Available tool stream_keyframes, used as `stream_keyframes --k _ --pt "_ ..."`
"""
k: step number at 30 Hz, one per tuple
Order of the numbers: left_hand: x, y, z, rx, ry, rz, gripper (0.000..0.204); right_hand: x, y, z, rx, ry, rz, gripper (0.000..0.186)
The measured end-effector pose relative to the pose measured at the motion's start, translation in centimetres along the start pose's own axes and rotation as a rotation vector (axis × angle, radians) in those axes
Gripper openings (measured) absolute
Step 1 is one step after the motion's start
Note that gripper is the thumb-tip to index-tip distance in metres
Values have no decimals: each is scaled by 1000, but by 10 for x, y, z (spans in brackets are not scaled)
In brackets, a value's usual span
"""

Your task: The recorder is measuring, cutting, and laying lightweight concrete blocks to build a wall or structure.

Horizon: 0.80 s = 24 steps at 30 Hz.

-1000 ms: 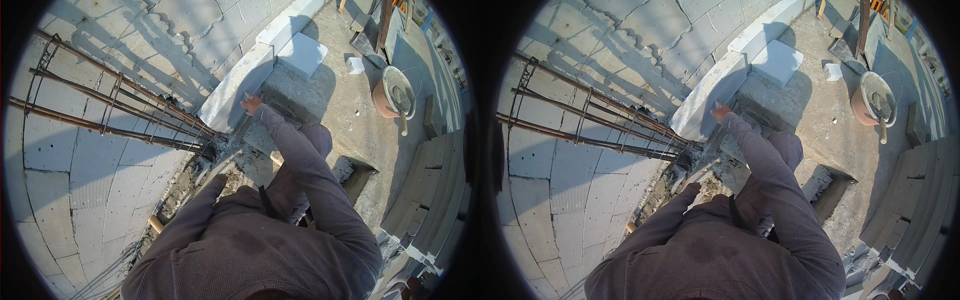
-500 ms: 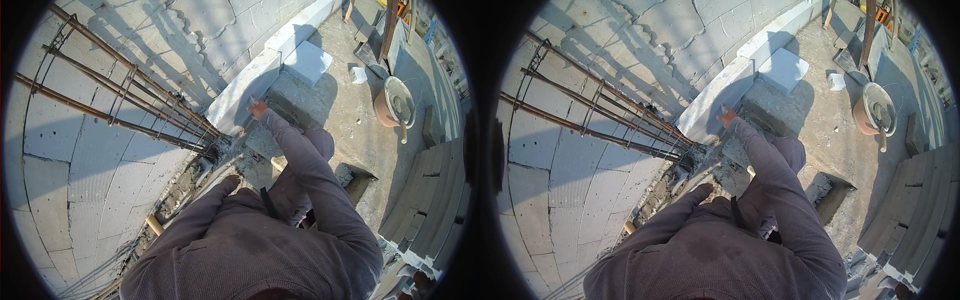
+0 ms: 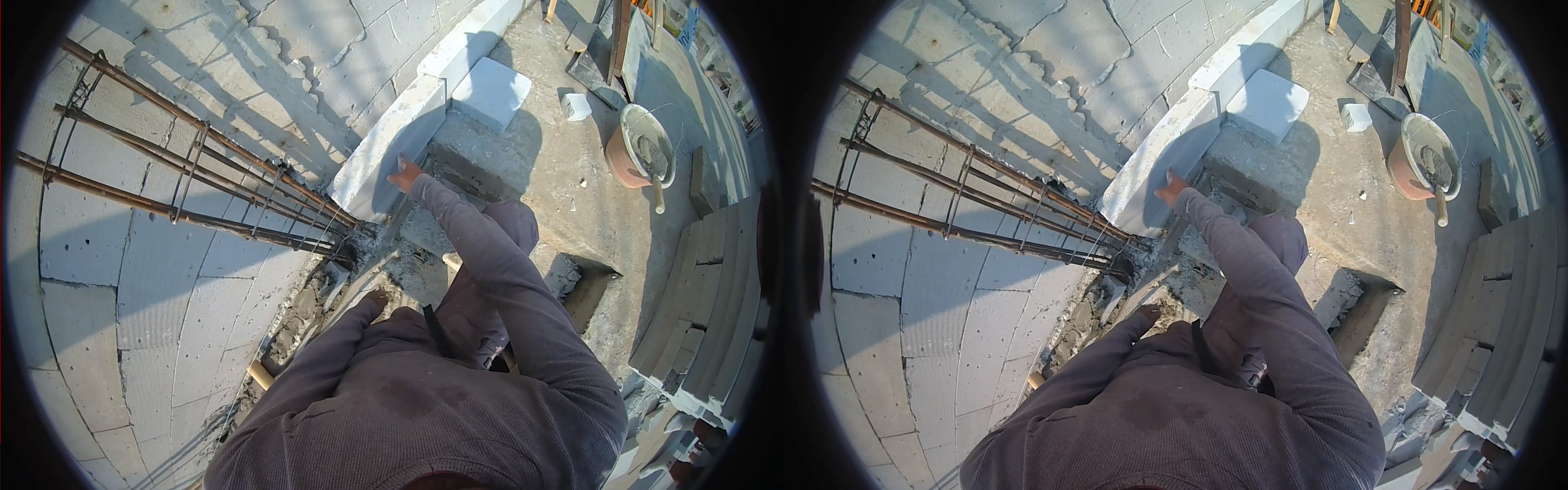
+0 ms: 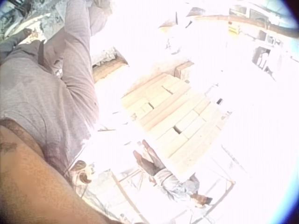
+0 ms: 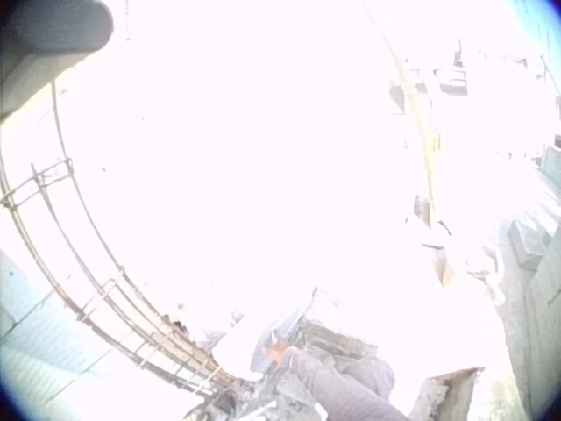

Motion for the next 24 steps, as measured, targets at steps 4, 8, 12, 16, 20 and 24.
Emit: stream_keyframes --k 4,8,12,16,20,24 --pt "-12 -3 4 -83 37 97 42 -16 22 7 -226 -24 -42 95" --pt "-30 -72 38 157 176 56 43 -28 34 8 -254 -10 -73 93" --pt "-54 -220 151 -406 258 -259 47 -30 35 15 -210 -78 -25 89" --pt "-48 -334 342 -573 -78 -549 43 -24 15 28 98 -96 -111 84" --pt "34 -354 473 -354 -411 -540 38 -21 -8 26 629 -56 -276 85" --pt "140 -290 489 -113 -385 -200 46 -28 -20 60 482 -315 -275 103"
Point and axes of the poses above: each hand's wrist, its own x-axis towards the middle knuckle, its own z-axis out of the back of the hand, y = z × x, the point moved 10 cm from there along x, towards the middle knuckle, and after that the axes turned 5 degrees about y, right-handed, at the moved point
